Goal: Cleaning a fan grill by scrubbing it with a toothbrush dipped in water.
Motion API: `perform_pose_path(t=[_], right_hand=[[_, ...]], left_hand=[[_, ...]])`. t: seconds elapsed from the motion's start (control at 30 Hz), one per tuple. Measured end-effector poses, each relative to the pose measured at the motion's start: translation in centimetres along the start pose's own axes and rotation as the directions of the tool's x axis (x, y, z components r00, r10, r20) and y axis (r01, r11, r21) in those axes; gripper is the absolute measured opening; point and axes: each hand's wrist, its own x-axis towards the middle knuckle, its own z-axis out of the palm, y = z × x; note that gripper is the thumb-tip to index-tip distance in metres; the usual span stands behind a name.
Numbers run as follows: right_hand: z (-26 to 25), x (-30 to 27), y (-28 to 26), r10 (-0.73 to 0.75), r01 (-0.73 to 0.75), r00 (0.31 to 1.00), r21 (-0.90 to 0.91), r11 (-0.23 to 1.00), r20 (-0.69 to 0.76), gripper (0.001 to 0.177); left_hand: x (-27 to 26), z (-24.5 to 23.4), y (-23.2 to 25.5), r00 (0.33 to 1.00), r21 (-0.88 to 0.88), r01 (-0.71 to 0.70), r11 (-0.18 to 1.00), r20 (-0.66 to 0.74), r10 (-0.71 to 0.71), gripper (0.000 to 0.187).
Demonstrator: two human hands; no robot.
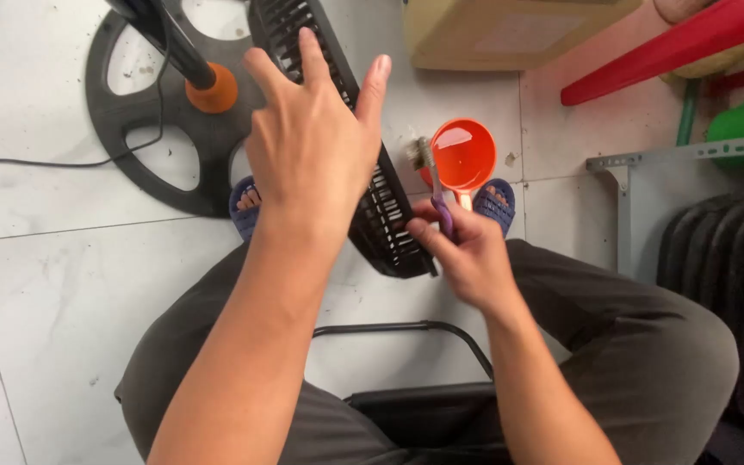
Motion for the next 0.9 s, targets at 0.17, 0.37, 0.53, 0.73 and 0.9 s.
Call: perform_pose_path(t=[0.17,0.37,0.53,0.73,0.9], right_hand=[[-4.1,3.4,-0.6,0.029,-0.042,0.986,0.078,0.996,0.167,0.022],[-8.8,9.0,-1.4,-0.049,-0.064,0.919,0.271,0.960,0.390,0.024],[-9.0,12.6,-4.3,-0.001,-0.154,0.845,0.245,0.957,0.535,0.025],[-11.4,12.7,-7.2,-0.204,0.345,0.843,-0.210,0.915,0.497,0.018],[-17.8,12.0,6.6,0.207,-0.185,0.925,0.098,0.978,-0.320,0.027]], left_hand=[[0.4,-1.7,-4.2,0.922,0.121,-0.364,0.924,-0.095,0.376,0.064],[2.0,-3.0,-6.0,0.709,-0.118,-0.684,0.720,0.125,0.694,0.090],[2.5,-1.9,-5.8,0.644,-0.103,-0.752,0.651,0.097,0.759,0.119],[2.6,-1.5,-5.1,0.534,0.135,-0.832,0.538,-0.068,0.843,0.114],[-0.2,-1.2,-2.1,0.440,0.101,-0.898,0.429,0.210,0.873,0.083]])
